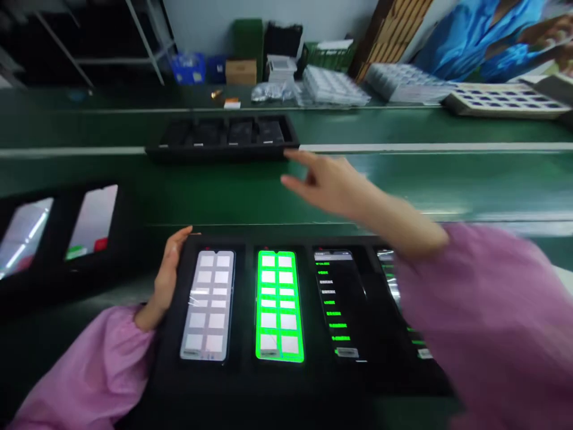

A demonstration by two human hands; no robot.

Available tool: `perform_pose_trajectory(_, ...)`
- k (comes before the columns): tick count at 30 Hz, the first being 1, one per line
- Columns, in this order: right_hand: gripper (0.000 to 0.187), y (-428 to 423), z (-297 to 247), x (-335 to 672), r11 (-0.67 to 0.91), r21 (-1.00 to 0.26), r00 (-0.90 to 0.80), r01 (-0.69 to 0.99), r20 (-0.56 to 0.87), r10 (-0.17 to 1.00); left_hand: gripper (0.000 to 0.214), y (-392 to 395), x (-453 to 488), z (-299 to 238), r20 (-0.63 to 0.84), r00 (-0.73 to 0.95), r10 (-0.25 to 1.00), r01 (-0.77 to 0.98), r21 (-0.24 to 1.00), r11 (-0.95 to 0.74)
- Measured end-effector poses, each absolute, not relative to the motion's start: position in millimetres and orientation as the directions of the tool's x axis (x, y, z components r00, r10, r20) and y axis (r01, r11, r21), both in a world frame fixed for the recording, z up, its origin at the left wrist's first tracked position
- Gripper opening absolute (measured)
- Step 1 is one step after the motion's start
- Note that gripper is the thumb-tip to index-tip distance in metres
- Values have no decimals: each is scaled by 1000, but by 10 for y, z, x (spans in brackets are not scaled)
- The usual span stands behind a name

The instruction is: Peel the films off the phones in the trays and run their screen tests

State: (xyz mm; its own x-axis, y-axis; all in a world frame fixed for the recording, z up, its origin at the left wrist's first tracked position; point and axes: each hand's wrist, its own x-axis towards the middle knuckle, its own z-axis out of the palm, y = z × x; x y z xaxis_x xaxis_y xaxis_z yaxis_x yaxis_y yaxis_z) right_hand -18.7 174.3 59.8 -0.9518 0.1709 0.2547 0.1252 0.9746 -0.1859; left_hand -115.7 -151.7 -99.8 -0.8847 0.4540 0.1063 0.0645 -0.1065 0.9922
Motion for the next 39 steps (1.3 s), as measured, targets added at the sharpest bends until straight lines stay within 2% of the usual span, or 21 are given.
perform_pose_trajectory(1,90,1724,759,-384,976,-169,-940,139,287,184,52,-1527,-1154,-997,116,-885,451,77,992,-105)
perform_pose_trajectory(2,99,1660,895,-519,977,-155,-928,146,322,190,52,-1538,-1142,-995,123,-885,448,85,991,-105)
perform_pose_trajectory(3,96,1550,987,-584,979,-156,-919,129,351,177,52,-1548,-1121,-992,127,-886,446,88,990,-107)
perform_pose_trajectory(4,87,1398,1029,-576,985,-151,-916,81,379,133,52,-1556,-1095,-992,129,-887,444,88,990,-112)
perform_pose_trajectory(5,70,1220,1022,-503,991,-134,-910,-10,412,47,53,-1561,-1067,-993,128,-888,443,83,989,-120)
perform_pose_trajectory(7,41,860,893,-228,969,-77,-889,-235,420,-182,54,-1561,-1024,-1001,123,-891,438,67,988,-140)
perform_pose_trajectory(9,38,594,675,68,917,-78,-870,-390,357,-340,52,-1553,-1007,-1009,111,-895,432,46,986,-158)
perform_pose_trajectory(10,40,510,552,172,902,-101,-873,-419,319,-369,51,-1549,-1004,-1012,107,-897,430,38,986,-165)
perform_pose_trajectory(15,52,367,57,81,927,-156,-930,-341,199,-309,47,-1540,-998,-1013,114,-897,428,34,981,-190)
perform_pose_trajectory(22,52,344,-83,-197,936,-156,-948,-317,95,-305,49,-1531,-987,-989,91,-893,442,-4,977,-211)
perform_pose_trajectory(33,54,766,-45,123,960,-134,-969,-244,55,-239,51,-1524,-982,-982,92,-897,432,4,980,-200)
perform_pose_trajectory(39,56,736,-75,212,955,-120,-962,-269,77,-262,53,-1511,-1000,-1009,88,-897,434,-23,970,-243)
